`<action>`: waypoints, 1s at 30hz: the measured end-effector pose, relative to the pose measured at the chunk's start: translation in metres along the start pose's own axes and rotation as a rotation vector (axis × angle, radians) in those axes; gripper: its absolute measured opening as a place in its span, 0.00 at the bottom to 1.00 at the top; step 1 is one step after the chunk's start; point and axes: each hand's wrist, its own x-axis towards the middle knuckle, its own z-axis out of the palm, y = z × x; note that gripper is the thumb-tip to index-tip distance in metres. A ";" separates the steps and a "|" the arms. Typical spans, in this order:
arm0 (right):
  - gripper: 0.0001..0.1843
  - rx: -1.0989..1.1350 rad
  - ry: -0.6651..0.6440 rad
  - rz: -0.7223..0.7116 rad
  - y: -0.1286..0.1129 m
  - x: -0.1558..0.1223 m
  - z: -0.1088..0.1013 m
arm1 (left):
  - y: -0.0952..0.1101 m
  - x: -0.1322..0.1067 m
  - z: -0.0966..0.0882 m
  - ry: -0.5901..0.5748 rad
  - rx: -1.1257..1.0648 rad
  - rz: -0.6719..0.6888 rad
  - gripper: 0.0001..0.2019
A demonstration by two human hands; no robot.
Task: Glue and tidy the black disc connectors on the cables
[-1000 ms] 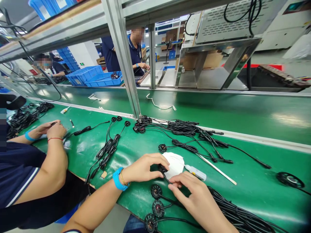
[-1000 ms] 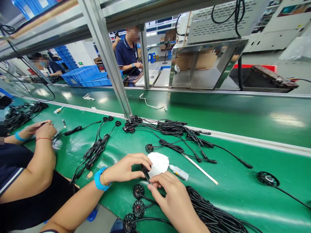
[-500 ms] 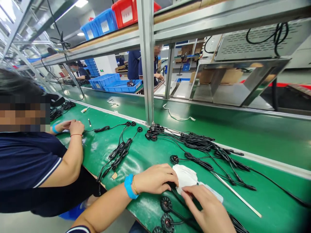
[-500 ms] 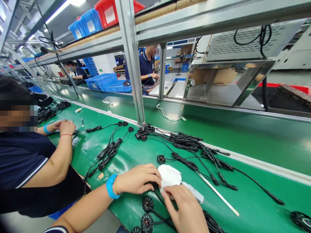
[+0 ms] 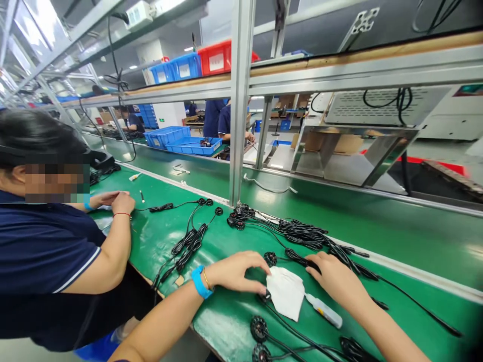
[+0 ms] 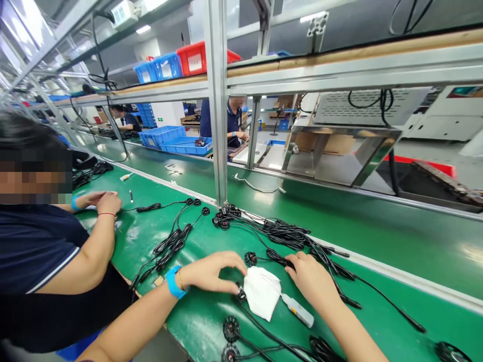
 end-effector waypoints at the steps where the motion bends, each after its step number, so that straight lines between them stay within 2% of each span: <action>1: 0.14 -0.010 -0.015 -0.003 0.000 0.001 0.001 | -0.005 0.003 -0.006 0.076 0.101 -0.096 0.16; 3: 0.14 -0.032 -0.036 0.000 -0.001 0.000 0.001 | -0.019 0.013 -0.017 0.221 0.261 -0.278 0.10; 4: 0.13 -0.043 -0.044 0.006 -0.003 -0.001 0.000 | -0.028 0.018 -0.022 0.271 0.313 -0.341 0.11; 6: 0.13 -0.065 -0.046 0.027 -0.007 -0.002 -0.005 | -0.045 0.028 -0.027 0.310 0.392 -0.421 0.11; 10: 0.12 -0.099 -0.001 0.064 -0.019 -0.007 -0.018 | -0.071 0.036 -0.023 0.293 0.457 -0.475 0.10; 15: 0.11 -0.119 0.118 0.098 -0.028 -0.011 -0.030 | -0.080 0.031 -0.017 0.313 0.436 -0.469 0.10; 19: 0.10 -0.117 0.241 0.103 -0.033 -0.012 -0.039 | -0.077 0.030 -0.018 0.341 0.333 -0.429 0.10; 23: 0.14 -0.127 0.376 0.067 -0.036 -0.031 -0.064 | -0.063 0.030 -0.022 0.438 0.170 -0.392 0.11; 26: 0.12 -0.125 0.492 0.048 -0.025 -0.072 -0.083 | -0.042 0.028 -0.021 0.492 -0.013 -0.351 0.13; 28: 0.10 -0.058 0.574 -0.019 -0.010 -0.110 -0.084 | -0.023 0.025 -0.018 0.451 -0.147 -0.304 0.13; 30: 0.12 0.039 0.486 -0.059 0.007 -0.148 -0.070 | -0.004 0.022 -0.011 0.386 -0.274 -0.255 0.14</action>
